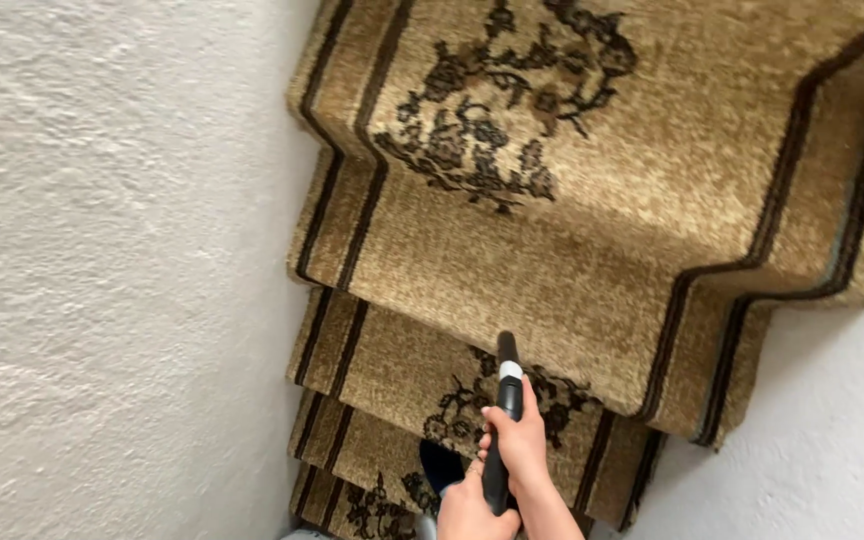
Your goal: The person vacuums carpeted stairs using a vacuum hose attachment, moving the nozzle along the edges and surface of each step. They pick up a bag to vacuum under it and then place it back on the stairs.
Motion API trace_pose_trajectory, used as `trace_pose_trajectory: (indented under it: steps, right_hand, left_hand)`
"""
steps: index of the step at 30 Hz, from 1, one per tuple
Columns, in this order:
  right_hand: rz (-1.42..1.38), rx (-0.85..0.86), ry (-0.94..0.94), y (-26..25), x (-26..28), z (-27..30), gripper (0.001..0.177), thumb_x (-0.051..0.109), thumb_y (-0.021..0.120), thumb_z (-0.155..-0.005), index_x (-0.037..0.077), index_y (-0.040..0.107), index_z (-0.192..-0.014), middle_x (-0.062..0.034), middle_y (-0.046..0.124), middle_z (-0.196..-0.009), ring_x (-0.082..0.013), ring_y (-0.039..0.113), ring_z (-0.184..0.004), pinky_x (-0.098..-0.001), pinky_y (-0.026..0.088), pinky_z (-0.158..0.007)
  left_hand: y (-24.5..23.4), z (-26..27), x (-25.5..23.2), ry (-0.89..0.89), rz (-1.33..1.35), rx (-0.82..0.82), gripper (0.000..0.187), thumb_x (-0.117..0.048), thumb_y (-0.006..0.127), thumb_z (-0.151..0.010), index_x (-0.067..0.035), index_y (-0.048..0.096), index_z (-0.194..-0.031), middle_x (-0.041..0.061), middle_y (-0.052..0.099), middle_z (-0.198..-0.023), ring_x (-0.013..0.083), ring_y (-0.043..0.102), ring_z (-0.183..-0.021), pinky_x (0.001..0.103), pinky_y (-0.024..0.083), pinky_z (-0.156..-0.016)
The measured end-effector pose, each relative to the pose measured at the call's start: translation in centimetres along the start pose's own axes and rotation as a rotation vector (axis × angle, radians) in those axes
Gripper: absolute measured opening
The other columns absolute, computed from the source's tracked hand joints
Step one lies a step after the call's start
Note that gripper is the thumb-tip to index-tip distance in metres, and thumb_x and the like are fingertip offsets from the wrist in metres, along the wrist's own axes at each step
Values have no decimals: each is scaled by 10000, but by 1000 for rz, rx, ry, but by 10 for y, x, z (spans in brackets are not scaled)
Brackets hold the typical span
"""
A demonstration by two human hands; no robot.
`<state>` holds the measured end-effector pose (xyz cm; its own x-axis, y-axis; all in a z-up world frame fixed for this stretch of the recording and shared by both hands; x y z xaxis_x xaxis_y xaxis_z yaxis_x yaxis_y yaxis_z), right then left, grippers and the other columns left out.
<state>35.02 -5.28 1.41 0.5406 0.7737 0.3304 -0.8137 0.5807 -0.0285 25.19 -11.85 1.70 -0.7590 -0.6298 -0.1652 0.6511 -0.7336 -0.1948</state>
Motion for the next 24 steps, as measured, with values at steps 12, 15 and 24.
trace_pose_trajectory:
  steps: [12, 15, 24]
  right_hand:
    - [-71, 464, -443, 159, 129, 95, 1078, 3, 644, -861, 318, 17, -1679, -170, 596, -908, -246, 587, -601, -422, 566, -567]
    - [-56, 472, -415, 190, 159, 80, 1060, 34, 666, -858, 305, 59, -1684, -161, 562, -859, -203, 552, -562, -373, 493, -496]
    - [77, 458, -306, 262, 228, 38, 1010, 57, 670, -848, 387, 186, -1671, -149, 566, -777, -202, 518, -501, -367, 447, -460]
  left_hand:
    - [-204, 89, -75, 402, 210, -387, 411, -307, 670, -722, -124, 637, -1088, 92, 726, -764, 316, 703, -630, 411, 562, -569]
    - [-241, 90, -103, 387, 185, -449, 744, -358, 675, -731, -201, 529, -1443, 157, 768, -879, 397, 738, -776, 470, 595, -671]
    - [-298, 38, -154, 314, 290, -551, 441, -326, 685, -724, -99, 648, -1100, 185, 766, -892, 440, 703, -861, 498, 557, -726]
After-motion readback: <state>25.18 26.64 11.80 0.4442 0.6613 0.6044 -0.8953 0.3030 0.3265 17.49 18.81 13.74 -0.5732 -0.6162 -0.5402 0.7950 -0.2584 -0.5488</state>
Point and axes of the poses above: each hand's wrist, its own z-axis away from the middle knuckle, its own y-axis out of the palm, x = y × z, the point moved 1 cm from there along -z, towards the middle knuckle
